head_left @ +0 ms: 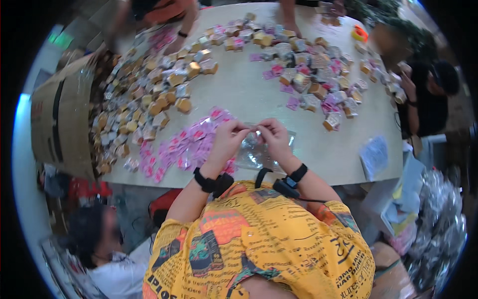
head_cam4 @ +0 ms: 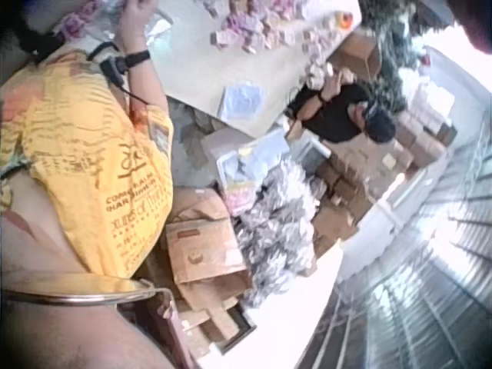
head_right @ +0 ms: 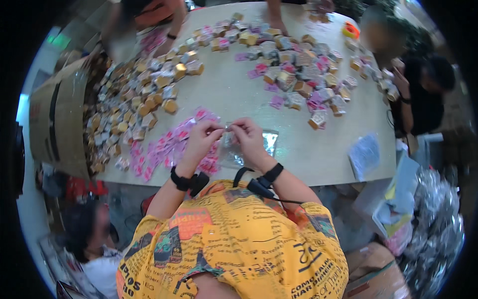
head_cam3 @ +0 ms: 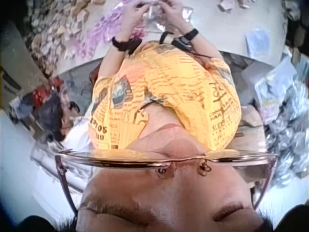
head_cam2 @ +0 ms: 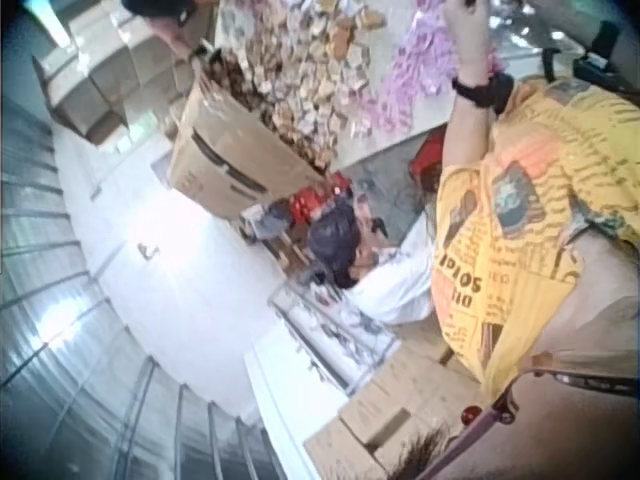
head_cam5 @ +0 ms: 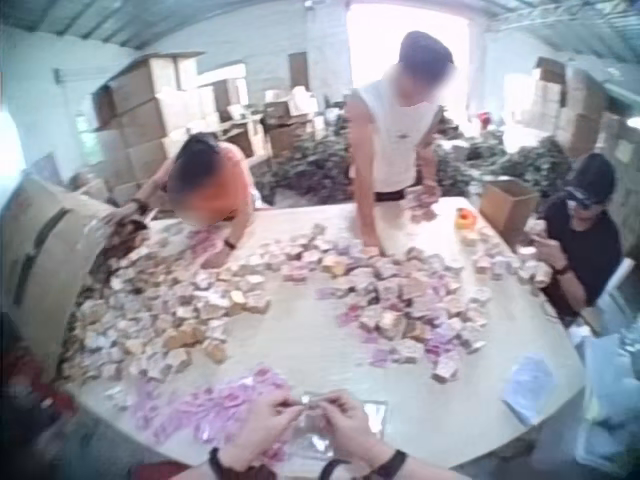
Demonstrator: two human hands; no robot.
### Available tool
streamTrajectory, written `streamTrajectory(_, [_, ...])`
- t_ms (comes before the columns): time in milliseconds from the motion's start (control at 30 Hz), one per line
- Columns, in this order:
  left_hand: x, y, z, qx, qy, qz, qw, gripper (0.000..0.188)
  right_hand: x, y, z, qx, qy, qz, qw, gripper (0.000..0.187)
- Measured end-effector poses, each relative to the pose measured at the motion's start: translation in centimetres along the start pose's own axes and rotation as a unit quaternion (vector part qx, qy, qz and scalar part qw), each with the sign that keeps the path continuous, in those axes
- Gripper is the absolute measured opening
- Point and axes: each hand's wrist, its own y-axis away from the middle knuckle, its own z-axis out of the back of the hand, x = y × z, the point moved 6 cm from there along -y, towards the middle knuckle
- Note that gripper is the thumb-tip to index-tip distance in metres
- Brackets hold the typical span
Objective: The person wraps small, gold-colored hexagonal items in clear plastic bags. They pick up an item, place it in a bag, and then insert a pink paper label into the bag before setting the finished unit aside on the table.
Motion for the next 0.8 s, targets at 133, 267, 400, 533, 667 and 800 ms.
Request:
streamTrajectory(133, [-1.0,0.1,-0.2,-0.011,-0.016,-0.014,1.000,0.012,-0.3,-0.6,0.6,0.015,0.008,0.018,1.000,0.009])
streamTrajectory(267, [0.7,0.0,-0.5,-0.004,0.082,0.022,0.996,0.012,-0.4,-0.6,0.3,0.010,0.010,0.009,1.000,0.009])
streamTrajectory(400, [1.2,-0.2,-0.8,0.030,0.151,0.080,0.985,0.013,-0.5,-0.5,0.4,-0.004,0.005,-0.015,1.000,0.009])
streamTrajectory(533, [2.3,-0.2,-1.3,0.054,0.339,0.182,0.922,0.012,-0.1,-0.4,-0.1,0.007,0.011,-0.030,0.999,0.010])
streamTrajectory(667, [3.7,0.2,-2.0,0.094,0.464,0.269,0.839,0.010,0.8,-0.4,-0.2,0.035,0.038,0.019,0.999,0.011])
streamTrajectory(800, [4.3,0.3,-2.2,0.139,0.470,0.265,0.831,0.010,0.8,-0.6,-0.5,0.056,0.088,0.071,0.992,0.009])
